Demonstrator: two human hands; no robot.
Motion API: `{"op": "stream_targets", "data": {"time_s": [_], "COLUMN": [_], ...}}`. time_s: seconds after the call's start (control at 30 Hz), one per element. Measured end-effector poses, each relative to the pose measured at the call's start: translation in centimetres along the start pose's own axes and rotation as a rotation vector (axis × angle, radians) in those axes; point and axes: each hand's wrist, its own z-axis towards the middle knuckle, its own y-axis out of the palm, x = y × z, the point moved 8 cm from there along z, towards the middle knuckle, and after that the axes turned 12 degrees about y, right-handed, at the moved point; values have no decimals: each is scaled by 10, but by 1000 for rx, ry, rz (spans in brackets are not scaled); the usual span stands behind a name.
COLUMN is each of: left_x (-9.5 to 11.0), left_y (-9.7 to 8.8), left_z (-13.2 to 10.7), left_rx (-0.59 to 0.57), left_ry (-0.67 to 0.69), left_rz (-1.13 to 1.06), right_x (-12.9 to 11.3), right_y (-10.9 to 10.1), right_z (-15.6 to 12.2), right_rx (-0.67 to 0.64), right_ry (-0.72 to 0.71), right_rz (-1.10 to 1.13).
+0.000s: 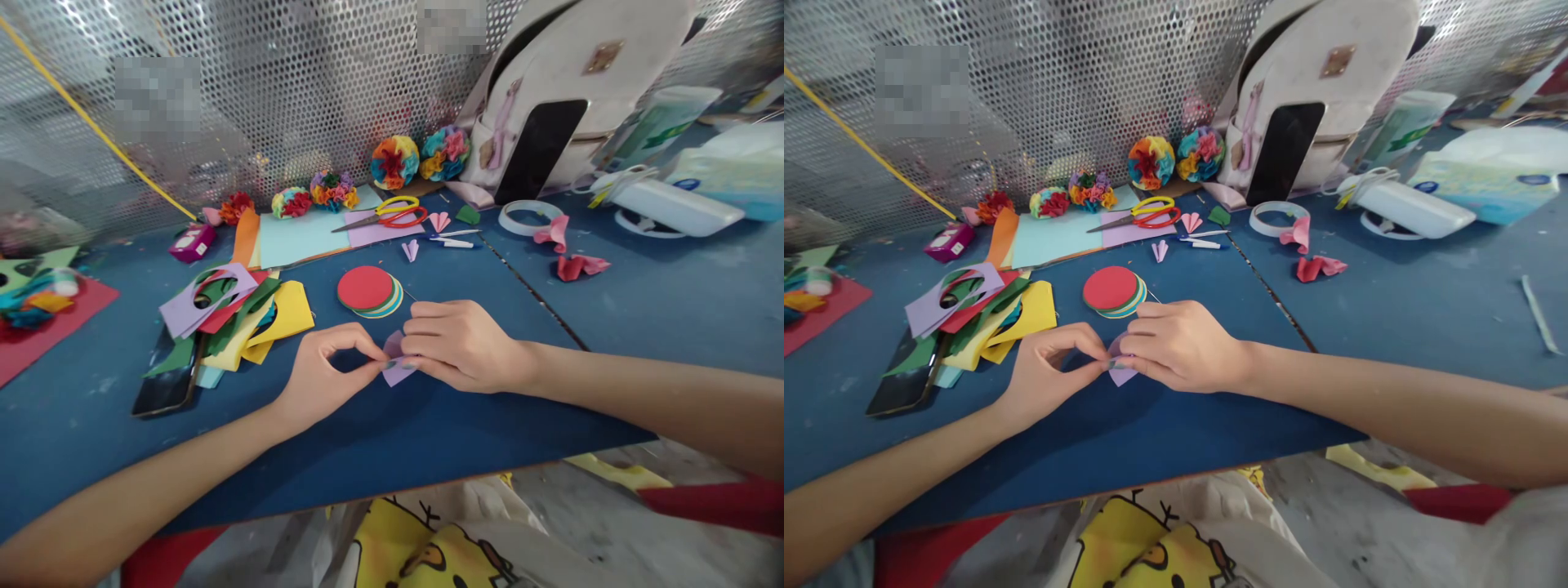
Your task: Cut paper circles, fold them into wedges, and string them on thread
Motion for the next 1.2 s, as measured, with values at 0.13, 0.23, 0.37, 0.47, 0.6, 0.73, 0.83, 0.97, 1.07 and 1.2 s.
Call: {"op": "stream_targets", "data": {"time_s": [0.13, 0.23, 0.37, 0.47, 0.6, 0.73, 0.83, 0.97, 1.07, 1.2], "left_x": [-2, -3, -5, -6, -8, -11, -12, -10, -9, -8], "left_y": [1, 2, 3, 3, 2, -5, -7, -4, -5, -8], "left_z": [0, 0, -1, -1, 0, 0, 1, 1, 0, 0], "left_rx": [-21, -35, -44, -31, -23, 50, 67, 35, 47, 86], "left_ry": [-10, -16, -38, -48, -55, -59, -63, -40, -28, -9], "left_rz": [-11, -8, -9, -21, -39, -76, -76, -83, -85, -78], "right_x": [-2, -2, 1, 3, 5, 12, 13, 10, 15, 38], "right_y": [-2, -1, -2, -5, -5, 1, 2, 2, 5, 13], "right_z": [-1, -1, -1, -1, 0, 0, -1, -1, -2, -3], "right_rx": [15, 1, -22, -14, -59, -106, -88, -89, -119, -204], "right_ry": [-12, -35, -11, 24, 43, 90, 90, 58, 95, 302], "right_rz": [-11, -19, -4, -1, 62, 58, 94, 195, 205, 252]}}
